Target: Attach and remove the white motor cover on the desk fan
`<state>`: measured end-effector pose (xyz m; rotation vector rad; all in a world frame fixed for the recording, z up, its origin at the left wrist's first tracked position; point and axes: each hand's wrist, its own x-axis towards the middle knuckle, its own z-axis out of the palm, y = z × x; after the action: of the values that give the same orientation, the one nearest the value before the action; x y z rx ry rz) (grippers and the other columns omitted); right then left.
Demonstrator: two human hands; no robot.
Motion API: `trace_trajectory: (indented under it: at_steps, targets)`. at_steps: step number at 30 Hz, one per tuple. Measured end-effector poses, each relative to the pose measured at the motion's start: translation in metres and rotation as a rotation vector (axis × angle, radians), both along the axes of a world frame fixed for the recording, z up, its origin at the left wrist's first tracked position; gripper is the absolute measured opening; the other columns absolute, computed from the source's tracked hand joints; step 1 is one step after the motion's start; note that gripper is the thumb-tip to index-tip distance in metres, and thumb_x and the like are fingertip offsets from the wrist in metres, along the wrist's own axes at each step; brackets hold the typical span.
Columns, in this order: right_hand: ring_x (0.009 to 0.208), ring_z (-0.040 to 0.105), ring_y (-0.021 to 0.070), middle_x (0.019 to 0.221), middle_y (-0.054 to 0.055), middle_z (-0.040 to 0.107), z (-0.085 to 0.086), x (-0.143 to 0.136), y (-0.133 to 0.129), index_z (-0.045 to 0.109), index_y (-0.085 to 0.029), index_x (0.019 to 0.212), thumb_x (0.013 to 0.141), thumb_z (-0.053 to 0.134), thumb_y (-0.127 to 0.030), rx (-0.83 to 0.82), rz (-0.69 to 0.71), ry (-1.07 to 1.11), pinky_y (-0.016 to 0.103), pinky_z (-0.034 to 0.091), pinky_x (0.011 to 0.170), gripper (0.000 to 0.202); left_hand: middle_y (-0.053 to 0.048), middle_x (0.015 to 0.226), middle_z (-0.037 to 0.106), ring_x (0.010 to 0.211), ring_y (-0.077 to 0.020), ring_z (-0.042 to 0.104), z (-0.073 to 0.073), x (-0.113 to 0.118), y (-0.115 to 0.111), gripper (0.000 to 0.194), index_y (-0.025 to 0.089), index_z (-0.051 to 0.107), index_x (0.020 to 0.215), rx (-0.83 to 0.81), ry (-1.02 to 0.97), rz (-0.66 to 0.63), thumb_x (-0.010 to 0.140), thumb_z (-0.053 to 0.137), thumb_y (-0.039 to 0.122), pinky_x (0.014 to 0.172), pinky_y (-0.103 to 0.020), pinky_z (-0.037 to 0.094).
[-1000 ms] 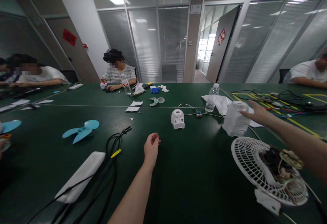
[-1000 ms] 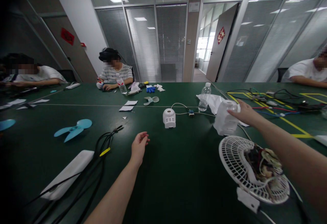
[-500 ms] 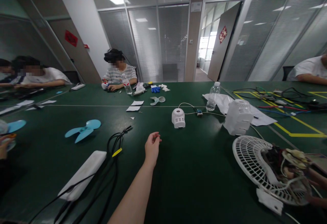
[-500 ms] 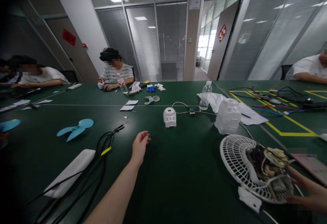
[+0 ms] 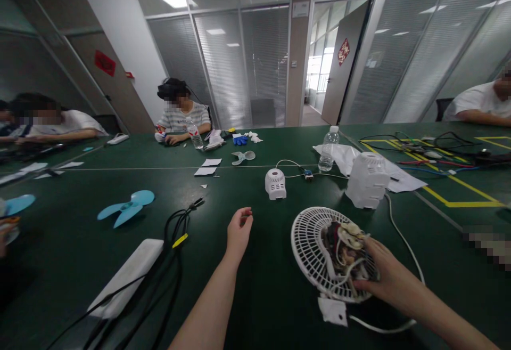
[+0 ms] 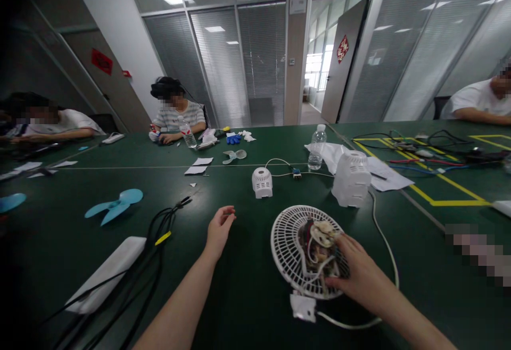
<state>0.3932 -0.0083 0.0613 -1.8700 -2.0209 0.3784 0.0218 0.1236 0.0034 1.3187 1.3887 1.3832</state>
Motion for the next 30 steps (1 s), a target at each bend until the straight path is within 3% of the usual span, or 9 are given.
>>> trace_trajectory:
  at_steps: [4,8,12,15,18,21,26,30]
  targets:
    - [0.137,0.034,0.033,0.143,0.014,0.045,0.008,-0.066,0.022,0.04,-0.016,0.139,0.065,0.073,-0.044,-0.022,0.133,0.002,0.05,0.03,0.114,0.086,-0.007,0.113,0.064,0.095,-0.0189,0.064,0.003,0.001,-0.003,0.031,0.022,0.062,0.11,0.023,0.025,-0.061,0.081,0.06,0.03,0.086,-0.034,0.049]
    - [0.14,0.027,0.0325,0.145,0.01,0.043,0.004,-0.104,0.039,0.031,-0.024,0.144,0.066,0.072,-0.046,0.009,0.162,0.028,0.053,0.031,0.111,0.091,-0.008,0.119,0.063,0.1,-0.0198,0.064,0.006,0.001,-0.004,0.035,0.022,0.06,0.118,0.046,0.049,-0.137,0.083,0.058,0.029,0.09,-0.035,0.05]
    - [0.141,0.024,0.0345,0.15,0.009,0.036,0.011,-0.111,0.05,0.029,-0.028,0.146,0.067,0.071,-0.04,-0.074,0.208,0.087,0.058,0.03,0.11,0.09,-0.006,0.129,0.056,0.113,-0.0221,0.057,0.007,0.002,-0.001,0.035,0.024,0.064,0.115,0.081,0.103,-0.17,0.08,0.06,0.026,0.1,-0.036,0.044]
    - [0.137,0.036,0.0282,0.15,0.005,0.037,0.024,-0.098,0.066,0.03,-0.03,0.146,0.074,0.059,-0.023,-0.139,0.281,0.215,0.051,0.033,0.111,0.077,-0.005,0.129,0.056,0.121,-0.0243,0.051,0.008,0.002,0.001,0.035,0.026,0.066,0.112,0.09,0.152,-0.17,0.077,0.064,0.024,0.107,-0.038,0.037]
    - [0.128,0.048,0.0248,0.141,0.005,0.048,0.03,-0.089,0.099,0.042,-0.028,0.138,0.078,0.05,-0.017,-0.02,0.189,0.312,0.047,0.038,0.108,0.062,-0.004,0.128,0.056,0.12,-0.0247,0.052,0.01,0.003,0.002,0.036,0.029,0.066,0.113,0.083,0.182,-0.168,0.078,0.065,0.025,0.107,-0.039,0.037]
    - [0.125,0.051,0.0259,0.136,0.007,0.053,0.026,-0.097,0.147,0.047,-0.025,0.133,0.08,0.05,-0.019,0.092,0.115,0.325,0.048,0.039,0.107,0.054,-0.003,0.129,0.056,0.117,-0.0243,0.054,0.013,0.004,0.0,0.035,0.031,0.066,0.114,0.08,0.221,-0.17,0.079,0.065,0.028,0.105,-0.039,0.039]
    - [0.136,0.037,0.0243,0.145,0.007,0.041,0.014,-0.132,0.218,0.043,-0.024,0.138,0.078,0.059,-0.021,0.126,0.21,0.342,0.043,0.028,0.115,0.062,-0.001,0.131,0.054,0.116,-0.0242,0.055,0.016,0.003,-0.001,0.037,0.034,0.064,0.117,0.116,0.316,-0.205,0.08,0.065,0.032,0.105,-0.039,0.039]
    - [0.14,0.029,0.0283,0.154,0.009,0.022,0.004,-0.149,0.243,0.042,-0.025,0.139,0.066,0.07,-0.014,0.1,0.257,0.366,0.042,0.027,0.114,0.078,-0.001,0.13,0.055,0.116,-0.0246,0.055,0.015,0.003,-0.001,0.037,0.034,0.064,0.117,0.123,0.319,-0.199,0.08,0.065,0.033,0.104,-0.039,0.04]
